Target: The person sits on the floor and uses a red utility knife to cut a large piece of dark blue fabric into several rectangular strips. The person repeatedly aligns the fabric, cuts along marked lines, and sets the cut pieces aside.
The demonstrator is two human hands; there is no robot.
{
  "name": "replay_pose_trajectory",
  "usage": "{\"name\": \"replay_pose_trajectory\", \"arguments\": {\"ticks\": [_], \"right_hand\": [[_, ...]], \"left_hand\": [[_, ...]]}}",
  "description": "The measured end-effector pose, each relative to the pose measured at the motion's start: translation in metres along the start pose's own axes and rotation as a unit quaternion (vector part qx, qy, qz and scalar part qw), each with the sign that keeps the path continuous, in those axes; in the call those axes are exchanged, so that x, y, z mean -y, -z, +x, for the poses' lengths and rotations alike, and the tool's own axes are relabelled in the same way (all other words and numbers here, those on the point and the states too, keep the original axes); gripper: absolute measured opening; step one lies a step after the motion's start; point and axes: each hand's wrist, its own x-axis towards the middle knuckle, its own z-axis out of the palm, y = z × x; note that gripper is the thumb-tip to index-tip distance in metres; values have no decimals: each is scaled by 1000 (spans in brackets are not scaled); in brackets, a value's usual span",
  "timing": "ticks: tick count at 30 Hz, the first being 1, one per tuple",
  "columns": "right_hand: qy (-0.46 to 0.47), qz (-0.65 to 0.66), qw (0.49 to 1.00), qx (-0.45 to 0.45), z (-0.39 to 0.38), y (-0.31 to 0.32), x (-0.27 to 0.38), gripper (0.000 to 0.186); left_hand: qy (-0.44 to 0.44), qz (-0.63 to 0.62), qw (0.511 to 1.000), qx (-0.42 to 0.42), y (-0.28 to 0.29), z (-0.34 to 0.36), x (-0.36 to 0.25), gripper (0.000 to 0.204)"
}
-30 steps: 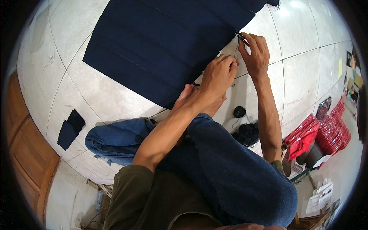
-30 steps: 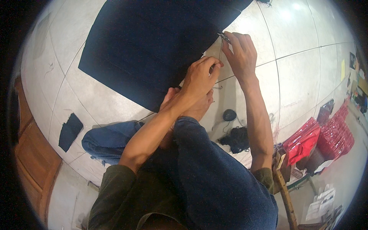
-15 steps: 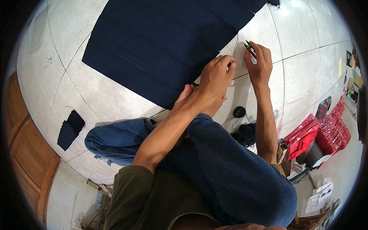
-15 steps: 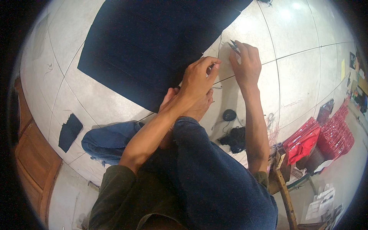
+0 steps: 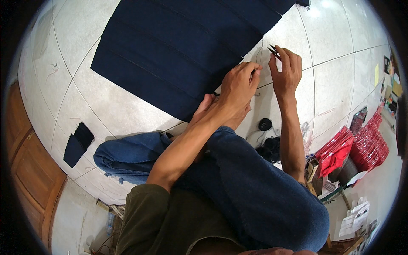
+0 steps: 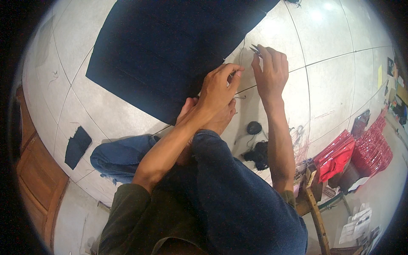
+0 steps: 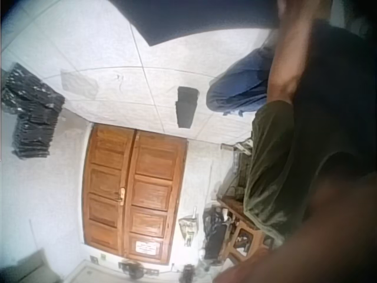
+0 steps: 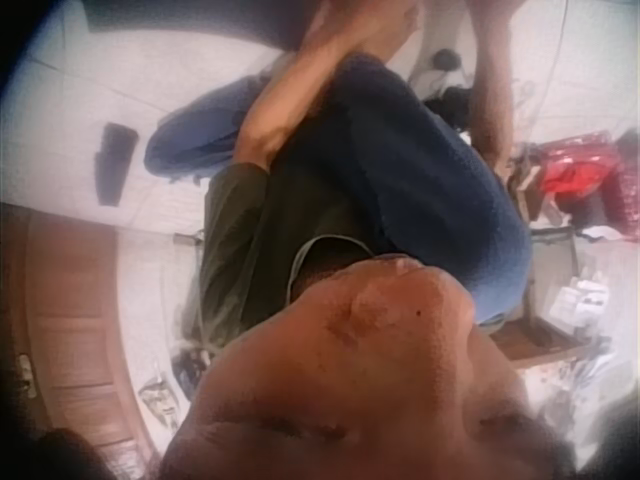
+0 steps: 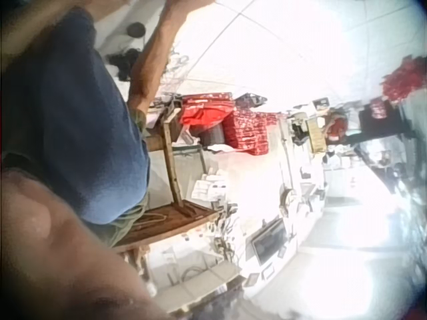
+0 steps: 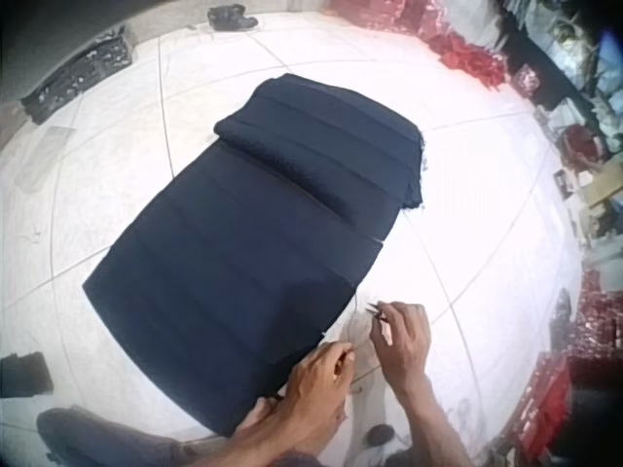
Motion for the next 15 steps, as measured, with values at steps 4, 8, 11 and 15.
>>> {"name": "replay_pose_trajectory", "arguments": {"ticks": [4,8,11,15], "right_hand": [[61,16,998,-18,16,-9,-9,36],[89,37,995,13,23,-17,-11,37],[72,59,996,14,26,-14,-12,35],[-120,136,983,-14,13,-4,-8,28]], "left_hand": [[2,-7,1000,8,1,1,-2,20],[-6,-3,1000,9,0,2,-1,19],[-18,14,1000,17,-1,2,-2,18],[-112,113,987,3,-1,-8,-1,17]]}}
